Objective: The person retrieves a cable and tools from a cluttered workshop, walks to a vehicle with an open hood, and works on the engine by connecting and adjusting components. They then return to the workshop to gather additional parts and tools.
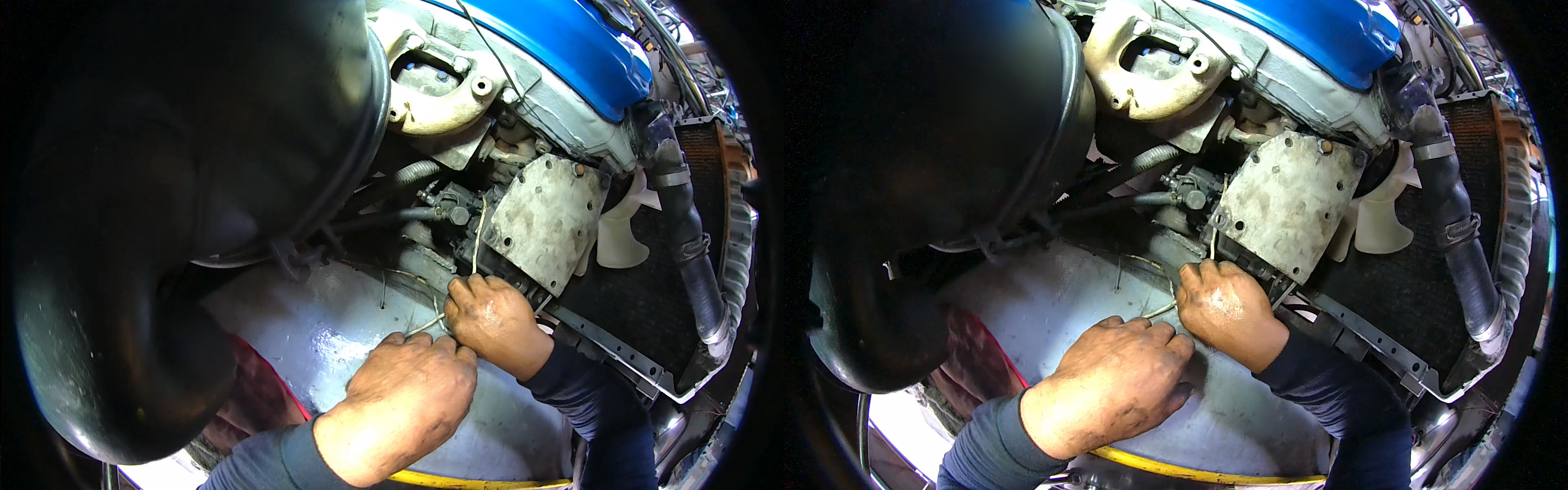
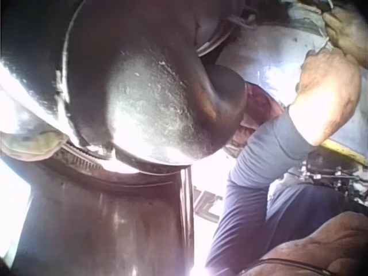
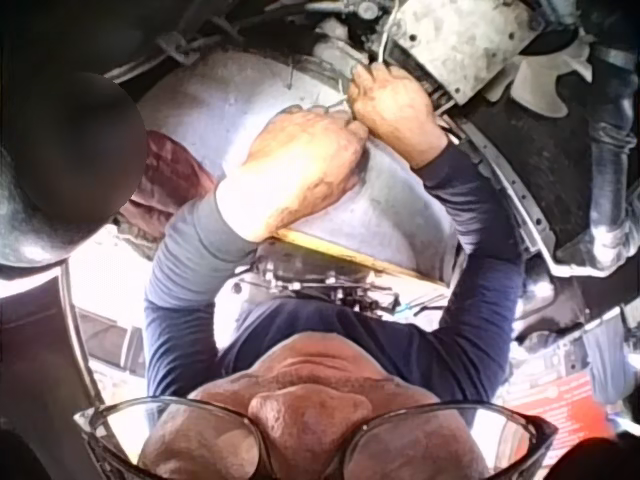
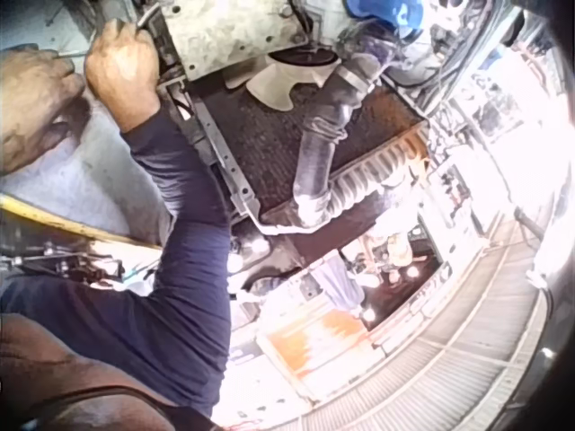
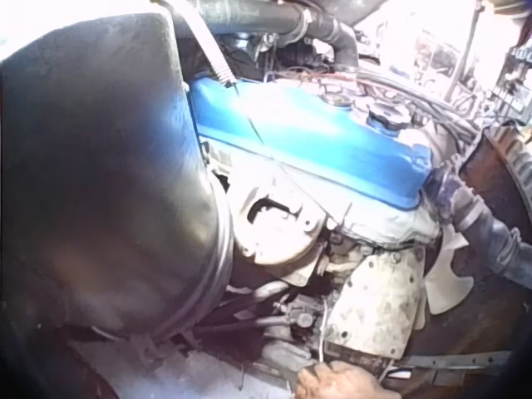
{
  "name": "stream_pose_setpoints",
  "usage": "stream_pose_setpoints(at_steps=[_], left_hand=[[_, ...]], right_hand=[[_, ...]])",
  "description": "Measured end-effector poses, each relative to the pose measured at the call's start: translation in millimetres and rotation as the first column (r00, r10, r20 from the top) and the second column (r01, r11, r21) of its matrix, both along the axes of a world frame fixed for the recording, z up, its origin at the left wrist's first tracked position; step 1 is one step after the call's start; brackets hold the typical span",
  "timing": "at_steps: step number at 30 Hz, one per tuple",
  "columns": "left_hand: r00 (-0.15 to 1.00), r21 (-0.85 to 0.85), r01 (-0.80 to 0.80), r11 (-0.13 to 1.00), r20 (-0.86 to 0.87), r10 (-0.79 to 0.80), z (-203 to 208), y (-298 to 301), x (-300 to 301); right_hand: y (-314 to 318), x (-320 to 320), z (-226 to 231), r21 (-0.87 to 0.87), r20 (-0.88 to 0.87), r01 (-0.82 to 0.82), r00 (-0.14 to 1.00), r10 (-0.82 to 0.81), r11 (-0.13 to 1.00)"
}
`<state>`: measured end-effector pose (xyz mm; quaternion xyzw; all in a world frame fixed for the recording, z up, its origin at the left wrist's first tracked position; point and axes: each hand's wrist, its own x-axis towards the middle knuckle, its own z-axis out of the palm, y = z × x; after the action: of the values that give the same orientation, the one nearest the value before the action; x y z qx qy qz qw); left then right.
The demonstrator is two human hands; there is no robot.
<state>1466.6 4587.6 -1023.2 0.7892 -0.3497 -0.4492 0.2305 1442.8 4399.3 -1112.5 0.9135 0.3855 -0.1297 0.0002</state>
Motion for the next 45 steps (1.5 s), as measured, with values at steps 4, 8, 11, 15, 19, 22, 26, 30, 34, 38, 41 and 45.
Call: stream_pose_setpoints(at_steps=[4,8,11,15,19,22,26,30,34,38,41,45], left_hand=[[0.996,-0.033,-0.083,0.996,0.02,0.084,-0.8,-1.1,0.9],[0.971,-0.039,-0.187,0.982,0.143,0.191,0.1,-2.1,1.5],[0.929,-0.054,-0.302,0.952,0.209,0.307,1.4,-2.9,2.6],[0.75,-0.169,-0.523,0.835,0.374,0.546,1.8,-1.9,4.5],[0.664,-0.268,-0.506,0.82,0.486,0.568,-2.2,-0.3,6.8],[0.587,-0.321,-0.435,0.841,0.607,0.535,-8.4,1.8,8.5],[0.544,-0.4,-0.405,0.822,0.618,0.568,-15.3,3.0,12.1],[0.585,-0.474,-0.474,0.742,0.46,0.668,-11.3,1.5,16.2],[0.551,-0.576,-0.679,0.455,0.009,0.834,-5.1,3.6,30.0],[0.424,-0.652,-0.747,0.13,-0.317,0.849,-1.7,8.4,33.6],[0.407,-0.695,-0.71,0.115,-0.27,0.873,13.3,6.3,38.3],[0.543,-0.642,-0.681,0.352,-0.121,0.831,55.6,2.5,28.4]], right_hand=[[1.7,-4.5,-3.7,-0.084,-0.057,0.011,0.998,-0.016,0.996],[3.0,-9.4,0.7,0.028,0.063,0.16,0.985,-0.161,0.987],[-1.3,-12.0,8.4,0.011,0.103,0.182,0.978,-0.182,0.983],[-4.1,-17.2,22.0,0.073,0.103,0.233,0.965,-0.24,0.97],[-6.7,-27.8,43.1,0.108,0.03,0.323,0.944,-0.328,0.94],[-9.6,-43.5,64.8,0.144,-0.034,0.372,0.928,-0.371,0.917],[-24.2,-82.8,107.7,0.07,-0.015,0.356,0.935,-0.356,0.932],[-48.7,-131.3,154.5,0.109,0.05,0.438,0.894,-0.445,0.892],[-61.1,-215.4,199.4,0.26,0.028,0.646,0.738,-0.674,0.718],[-42.4,-332.0,226.8,0.384,-0.156,0.862,0.413,-0.897,0.33],[-11.5,-413.0,231.6,0.368,-0.285,0.929,0.086,-0.955,-0.026],[24.5,-482.4,234.9,0.367,-0.294,0.911,-0.078,-0.953,-0.188]])
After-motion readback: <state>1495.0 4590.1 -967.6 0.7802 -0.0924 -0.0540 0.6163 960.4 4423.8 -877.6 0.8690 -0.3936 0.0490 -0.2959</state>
